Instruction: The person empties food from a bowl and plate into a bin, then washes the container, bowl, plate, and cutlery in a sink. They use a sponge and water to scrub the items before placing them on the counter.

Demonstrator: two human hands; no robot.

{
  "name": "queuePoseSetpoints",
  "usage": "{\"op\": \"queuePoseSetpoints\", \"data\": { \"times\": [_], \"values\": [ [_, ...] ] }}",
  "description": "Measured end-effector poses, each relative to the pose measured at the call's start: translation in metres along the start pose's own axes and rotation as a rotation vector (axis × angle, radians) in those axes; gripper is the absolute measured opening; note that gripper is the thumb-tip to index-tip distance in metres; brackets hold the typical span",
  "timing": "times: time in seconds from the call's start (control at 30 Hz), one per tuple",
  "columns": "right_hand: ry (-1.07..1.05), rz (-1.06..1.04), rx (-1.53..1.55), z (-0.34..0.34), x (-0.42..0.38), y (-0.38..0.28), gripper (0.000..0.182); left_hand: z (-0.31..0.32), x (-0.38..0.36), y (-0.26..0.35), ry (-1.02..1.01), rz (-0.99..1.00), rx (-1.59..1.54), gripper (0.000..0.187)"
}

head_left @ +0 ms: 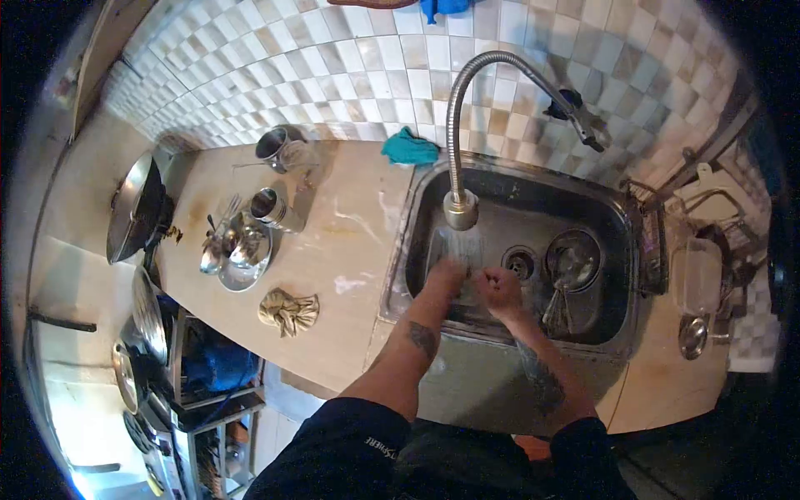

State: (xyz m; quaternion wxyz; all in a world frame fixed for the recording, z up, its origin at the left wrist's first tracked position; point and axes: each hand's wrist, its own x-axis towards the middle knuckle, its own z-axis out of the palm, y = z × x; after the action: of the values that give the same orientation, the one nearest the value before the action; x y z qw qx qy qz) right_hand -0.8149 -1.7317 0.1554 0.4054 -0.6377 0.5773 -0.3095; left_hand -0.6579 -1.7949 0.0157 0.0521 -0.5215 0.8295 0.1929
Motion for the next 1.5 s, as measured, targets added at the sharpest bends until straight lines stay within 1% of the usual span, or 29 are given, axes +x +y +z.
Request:
{"op": "queuePoseSetpoints", "data": {
  "times": [0.03, 0.13, 0.17, 0.23, 0.27, 0.3, 0.33, 0.37, 0.43, 0.47, 0.5, 0.53, 0.57, 0.6, 0.67, 0.7, 0.73, 0.77, 0.83, 0.9, 0.93, 1.0, 1.07, 1.1, 1.2, 1.23, 1.3, 1.4, 1.5],
  "values": [
    [0.005, 0.048, 0.060, -0.004, 0.001, 0.002, 0.025, 0.022, 0.015, -0.013, 0.029, 0.078, -0.364, 0.028],
    [0.128, -0.282, -0.117, 0.002, 0.021, -0.007, 0.026, -0.033, -0.004, 0.004, 0.069, 0.157, -0.102, 0.034],
    [0.183, -0.309, -0.089, 0.004, 0.030, -0.005, 0.027, -0.057, -0.007, 0.012, 0.102, 0.226, -0.045, 0.036],
    [0.342, -0.352, 0.033, 0.007, 0.036, -0.009, 0.029, -0.117, -0.028, 0.016, 0.309, 0.612, -0.141, 0.043],
    [0.451, -0.385, 0.125, 0.004, 0.029, -0.019, 0.028, -0.155, -0.035, 0.030, -0.001, 0.408, -0.193, 0.046],
    [0.441, -0.308, 0.155, -0.001, 0.014, -0.028, 0.023, -0.184, -0.044, 0.032, -0.063, 0.343, -0.249, 0.046],
    [0.435, -0.236, 0.186, -0.008, 0.001, -0.039, 0.020, -0.214, -0.053, 0.034, -0.120, 0.274, -0.303, 0.046],
    [0.429, -0.167, 0.213, -0.010, -0.009, -0.043, 0.016, -0.225, -0.062, 0.029, 0.066, 0.351, -0.375, 0.042],
    [0.187, -0.399, -0.153, 0.011, -0.040, -0.050, 0.013, -0.220, -0.058, 0.027, 0.049, 0.358, -0.563, 0.038],
    [0.139, -0.609, -0.119, 0.040, -0.052, -0.052, 0.010, -0.212, -0.057, 0.027, 0.031, 0.359, -0.658, 0.036],
    [0.051, -0.581, 0.135, 0.075, -0.073, -0.068, 0.012, -0.194, -0.051, 0.023, 0.183, 0.396, -0.603, 0.031],
    [-0.324, -0.552, 0.231, 0.111, -0.087, -0.071, 0.020, -0.164, -0.038, 0.015, 0.337, 0.438, -0.548, 0.026],
    [-0.269, -0.699, 0.264, 0.132, -0.114, -0.095, 0.032, -0.134, -0.024, 0.009, 0.492, 0.483, -0.493, 0.021],
    [-0.217, -0.846, 0.292, 0.140, -0.133, -0.110, 0.043, -0.129, -0.024, 0.016, 0.465, 0.388, -0.593, 0.019],
    [-0.374, -0.819, -0.016, 0.138, -0.144, -0.078, 0.053, -0.120, -0.024, 0.032, 0.431, 0.192, -0.806, 0.014],
    [-0.450, -0.797, -0.171, 0.131, -0.151, -0.060, 0.058, -0.142, -0.049, 0.050, 0.359, 0.137, -0.667, 0.015],
    [-0.404, -0.702, -0.152, 0.104, -0.152, -0.045, 0.059, -0.155, -0.068, 0.058, 0.296, 0.080, -0.528, 0.015],
    [-0.355, -0.677, -0.216, 0.066, -0.143, -0.035, 0.059, -0.143, -0.073, 0.048, 0.215, 0.261, -0.469, 0.018],
    [-0.242, -0.636, -0.485, -0.004, -0.126, -0.019, 0.060, -0.121, -0.099, 0.048, 0.220, 0.308, -0.032, 0.019],
    [-0.113, -0.385, -0.652, -0.035, -0.119, -0.010, 0.059, -0.117, -0.106, 0.051, 0.081, 0.250, 0.216, 0.019],
    [-0.051, -0.408, -0.676, -0.047, -0.121, -0.011, 0.057, -0.118, -0.102, 0.052, -0.067, 0.175, 0.245, 0.018],
    [0.070, -0.482, -0.718, -0.069, -0.120, -0.028, 0.055, -0.125, -0.089, 0.049, -0.154, 0.146, 0.256, 0.016],
    [0.010, -0.544, -0.647, -0.076, -0.133, -0.032, 0.048, -0.123, -0.090, 0.041, -0.062, 0.226, 0.212, 0.014],
    [-0.018, -0.576, -0.617, -0.079, -0.131, -0.035, 0.045, -0.132, -0.093, 0.037, -0.003, 0.385, 0.307, 0.011],
    [0.205, -0.561, -0.287, -0.083, -0.072, -0.033, 0.027, -0.171, -0.122, 0.040, 0.002, 0.391, 0.227, 0.010],
    [0.367, -0.494, -0.309, -0.080, -0.036, -0.025, 0.020, -0.174, -0.130, 0.034, 0.042, 0.417, 0.166, 0.010],
    [0.321, -0.442, -0.020, -0.079, 0.024, -0.027, 0.021, -0.212, -0.166, 0.037, 0.073, 0.367, 0.048, 0.012],
    [0.017, 0.151, 0.497, -0.049, 0.084, -0.030, 0.021, -0.254, -0.207, 0.030, 0.037, 0.321, 0.087, 0.014],
    [-0.359, -0.069, 1.083, 0.010, 0.085, -0.001, 0.021, -0.282, -0.235, 0.009, 0.119, 0.366, 0.224, 0.014]
  ]
}}
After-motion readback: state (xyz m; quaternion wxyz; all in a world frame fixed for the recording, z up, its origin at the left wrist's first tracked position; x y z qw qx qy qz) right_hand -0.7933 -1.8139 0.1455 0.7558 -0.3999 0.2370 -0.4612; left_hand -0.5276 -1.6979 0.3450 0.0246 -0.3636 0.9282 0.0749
